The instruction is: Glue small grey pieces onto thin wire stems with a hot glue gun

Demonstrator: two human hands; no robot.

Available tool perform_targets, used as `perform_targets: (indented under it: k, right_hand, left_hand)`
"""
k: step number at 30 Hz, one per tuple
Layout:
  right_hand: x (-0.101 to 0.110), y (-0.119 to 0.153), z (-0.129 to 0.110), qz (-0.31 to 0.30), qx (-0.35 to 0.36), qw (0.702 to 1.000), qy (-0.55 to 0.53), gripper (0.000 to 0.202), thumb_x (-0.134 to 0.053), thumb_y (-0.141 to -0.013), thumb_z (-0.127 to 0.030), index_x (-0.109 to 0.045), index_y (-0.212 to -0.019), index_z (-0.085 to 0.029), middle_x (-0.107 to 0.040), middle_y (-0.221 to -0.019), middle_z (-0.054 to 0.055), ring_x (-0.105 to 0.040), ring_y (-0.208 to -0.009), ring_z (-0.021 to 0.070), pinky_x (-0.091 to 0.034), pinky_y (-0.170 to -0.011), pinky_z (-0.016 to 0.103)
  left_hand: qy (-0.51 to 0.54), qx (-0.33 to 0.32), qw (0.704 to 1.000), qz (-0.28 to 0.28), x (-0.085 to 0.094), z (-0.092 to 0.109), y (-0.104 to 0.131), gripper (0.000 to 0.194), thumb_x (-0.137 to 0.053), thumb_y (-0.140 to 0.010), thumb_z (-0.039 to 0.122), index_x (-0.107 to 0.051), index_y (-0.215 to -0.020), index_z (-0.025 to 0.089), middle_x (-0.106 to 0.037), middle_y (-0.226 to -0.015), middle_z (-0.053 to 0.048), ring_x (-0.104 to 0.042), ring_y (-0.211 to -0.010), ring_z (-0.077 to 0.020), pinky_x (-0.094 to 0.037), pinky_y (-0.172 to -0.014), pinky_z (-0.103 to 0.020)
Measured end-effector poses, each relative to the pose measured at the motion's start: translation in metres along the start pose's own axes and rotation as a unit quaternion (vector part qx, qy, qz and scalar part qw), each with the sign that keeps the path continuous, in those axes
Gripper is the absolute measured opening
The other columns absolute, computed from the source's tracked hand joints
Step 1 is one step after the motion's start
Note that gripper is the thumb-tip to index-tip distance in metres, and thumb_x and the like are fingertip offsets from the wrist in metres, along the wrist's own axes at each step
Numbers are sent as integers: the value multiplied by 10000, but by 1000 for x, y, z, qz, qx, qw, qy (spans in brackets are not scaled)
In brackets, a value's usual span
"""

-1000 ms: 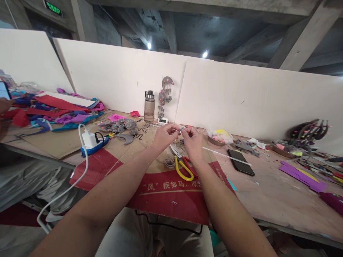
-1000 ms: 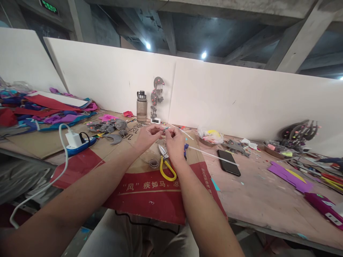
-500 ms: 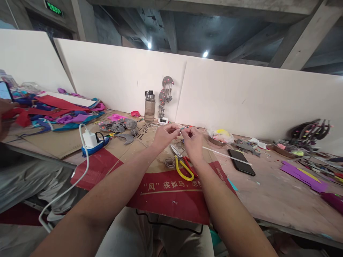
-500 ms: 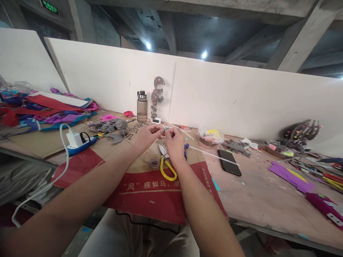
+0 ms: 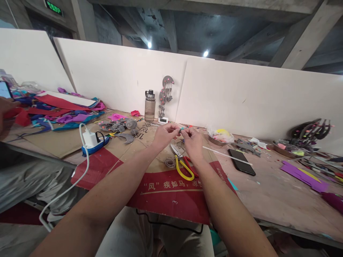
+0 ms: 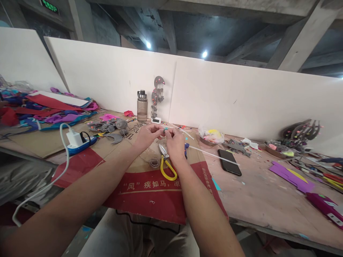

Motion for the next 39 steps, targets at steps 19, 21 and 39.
perform_targets:
  k: [19,21,39]
  right_hand:
    - [2,0,0,38,-6,998,43,125,-572,-781,-303,-551,-763,-181,-497,-625,-42,-446,-594,125,-328,-602,259]
    - [3,0,2,32,-19,999,15,181,-589,-762,-312,-567,-882,-179,-454,-606,-66,-430,-565,118,-321,-574,249]
    - [-1,-7,20,-43,-53,998,-4,219,-530,-753,-382,-589,-728,-172,-449,-572,-48,-367,-543,109,-287,-552,256]
  left_hand:
    - [-137,-64,989,3,4,6,-1,86,-578,-718,232,-618,-735,158,-622,-714,-1,-526,-662,-103,-419,-651,-230]
    - [-139,-67,988,-14,6,7,-1,90,-579,-725,241,-619,-731,161,-616,-706,3,-518,-651,-101,-414,-643,-229]
    - [147,145,969,-134,3,-27,-10,264,-708,-724,377,-702,-807,126,-693,-755,-85,-641,-670,-139,-475,-573,-237]
Point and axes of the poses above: each hand's wrist, its own y-axis away from the middle knuckle, its own x-axis out of the back of the hand, z = x × y, the point moved 4 cm from there along -y, towards the middle knuckle
